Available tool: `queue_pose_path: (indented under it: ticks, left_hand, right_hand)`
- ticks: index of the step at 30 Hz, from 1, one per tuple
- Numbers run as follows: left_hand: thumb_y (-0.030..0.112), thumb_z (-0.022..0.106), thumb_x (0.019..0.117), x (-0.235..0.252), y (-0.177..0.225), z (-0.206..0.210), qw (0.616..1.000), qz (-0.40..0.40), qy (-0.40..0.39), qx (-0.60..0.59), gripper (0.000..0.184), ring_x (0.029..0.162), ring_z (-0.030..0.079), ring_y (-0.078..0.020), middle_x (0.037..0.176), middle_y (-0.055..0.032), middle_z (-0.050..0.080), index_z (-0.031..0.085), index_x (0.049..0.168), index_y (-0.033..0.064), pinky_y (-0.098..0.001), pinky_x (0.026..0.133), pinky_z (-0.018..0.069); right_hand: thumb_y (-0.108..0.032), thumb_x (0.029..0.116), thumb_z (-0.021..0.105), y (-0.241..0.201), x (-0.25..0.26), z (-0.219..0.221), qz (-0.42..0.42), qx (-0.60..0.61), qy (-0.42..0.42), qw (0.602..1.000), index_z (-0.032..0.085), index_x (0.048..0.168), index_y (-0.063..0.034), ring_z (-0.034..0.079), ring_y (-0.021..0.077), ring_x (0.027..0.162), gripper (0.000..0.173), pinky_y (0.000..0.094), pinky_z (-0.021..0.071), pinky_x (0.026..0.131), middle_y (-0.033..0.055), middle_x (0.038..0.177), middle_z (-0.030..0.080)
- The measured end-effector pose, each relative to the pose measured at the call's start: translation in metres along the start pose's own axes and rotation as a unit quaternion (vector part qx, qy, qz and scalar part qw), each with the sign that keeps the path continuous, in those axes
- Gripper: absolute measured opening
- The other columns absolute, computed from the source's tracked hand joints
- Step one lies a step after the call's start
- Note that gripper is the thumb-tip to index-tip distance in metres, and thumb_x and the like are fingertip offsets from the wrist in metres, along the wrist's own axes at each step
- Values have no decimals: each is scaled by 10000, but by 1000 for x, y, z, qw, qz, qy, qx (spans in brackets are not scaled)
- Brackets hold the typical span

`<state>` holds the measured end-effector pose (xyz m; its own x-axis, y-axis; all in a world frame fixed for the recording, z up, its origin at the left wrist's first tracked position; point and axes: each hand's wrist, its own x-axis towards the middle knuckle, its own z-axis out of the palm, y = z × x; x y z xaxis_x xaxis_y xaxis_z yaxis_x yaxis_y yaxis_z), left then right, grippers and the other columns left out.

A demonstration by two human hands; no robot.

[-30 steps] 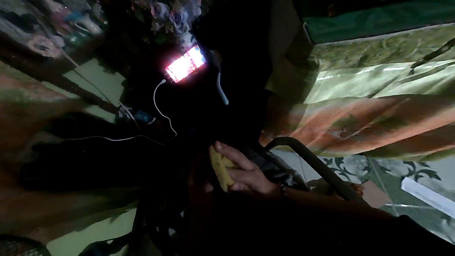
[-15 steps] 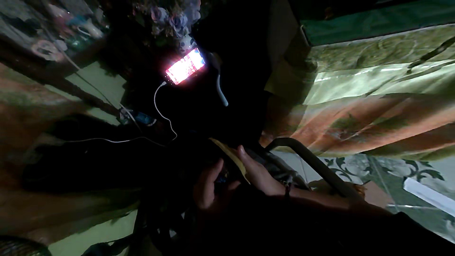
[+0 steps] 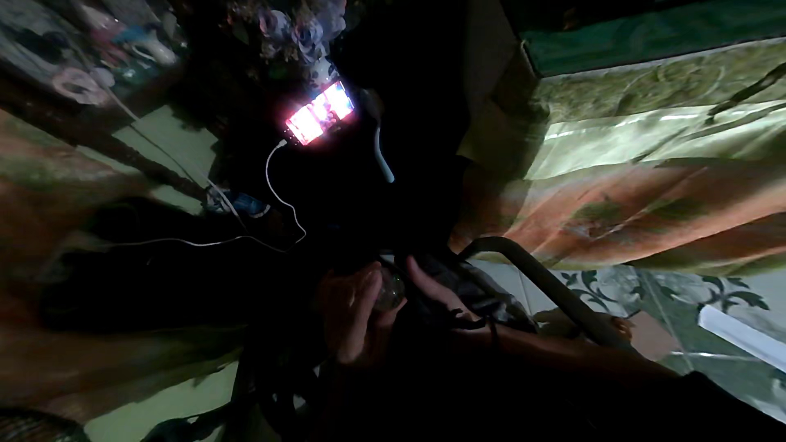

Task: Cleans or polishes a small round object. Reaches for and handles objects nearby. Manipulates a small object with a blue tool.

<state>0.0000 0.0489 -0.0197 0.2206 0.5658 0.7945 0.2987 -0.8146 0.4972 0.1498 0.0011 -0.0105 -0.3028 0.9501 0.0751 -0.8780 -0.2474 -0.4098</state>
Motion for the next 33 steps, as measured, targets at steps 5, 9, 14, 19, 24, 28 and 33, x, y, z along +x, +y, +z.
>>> queue_pose_path:
  ticks: [5, 9, 14, 19, 24, 28, 33]
  left_hand:
    - [388, 725, 936, 4, -10, -4, 998, 45, 14, 51, 385, 1126, 657, -143, 1174, 21, 720, 646, 1284, 242, -460, 1087, 453]
    - [369, 747, 921, 6, -12, -5, 998, 38, 27, 32, 414, 1117, 660, -134, 1169, 29, 720, 628, 1297, 243, -438, 1073, 465]
    - [285, 797, 888, -1, -8, -2, 997, -7, 14, -75, 426, 1122, 683, -185, 1179, -9, 728, 642, 1279, 215, -422, 1003, 543]
    - [300, 750, 929, -3, -3, -5, 998, 13, -23, -64, 412, 1170, 644, -146, 1229, 14, 705, 614, 1313, 237, -408, 1076, 471]
    - [316, 747, 929, 0, -9, -6, 998, 51, -18, -43, 422, 1139, 656, -158, 1199, 10, 709, 606, 1319, 235, -432, 1052, 491]
    - [310, 763, 919, -3, -9, -7, 997, 25, -19, -65, 442, 1148, 663, -168, 1212, 8, 710, 608, 1325, 228, -430, 1039, 519]
    - [270, 818, 865, -4, -6, -8, 989, -46, 2, -140, 480, 1121, 691, -217, 1202, -10, 719, 635, 1305, 212, -449, 1012, 557]
  right_hand:
    - [-271, 1120, 309, -3, -5, 5, 38, -151, 76, 985, 669, 1132, -181, 666, -36, 953, 371, 167, 553, 861, -98, 1002, 727]
    - [-195, 1095, 388, 0, -2, -12, 33, -228, 63, 971, 692, 1107, -160, 654, -52, 897, 307, 167, 549, 831, -123, 960, 717]
    - [-178, 1030, 567, 1, 0, -25, -36, -274, 69, 959, 755, 967, -154, 638, -56, 781, 200, 158, 536, 743, -130, 853, 715]
    - [-348, 1062, 511, 3, -3, -28, 0, -223, -15, 975, 722, 1083, -217, 646, -58, 962, 249, 171, 526, 893, -151, 1013, 724]
    - [-279, 1054, 549, 5, -1, -34, -5, -232, -1, 973, 756, 1014, -205, 656, -57, 897, 224, 167, 538, 831, -138, 963, 738]
    - [-242, 1014, 628, -2, -2, -30, -30, -293, 45, 955, 771, 938, -161, 669, -34, 818, 181, 179, 554, 771, -103, 894, 751]
    - [-199, 992, 661, -10, -3, -25, -98, -326, 99, 935, 748, 977, -108, 657, -2, 795, 127, 203, 560, 751, -74, 881, 725]
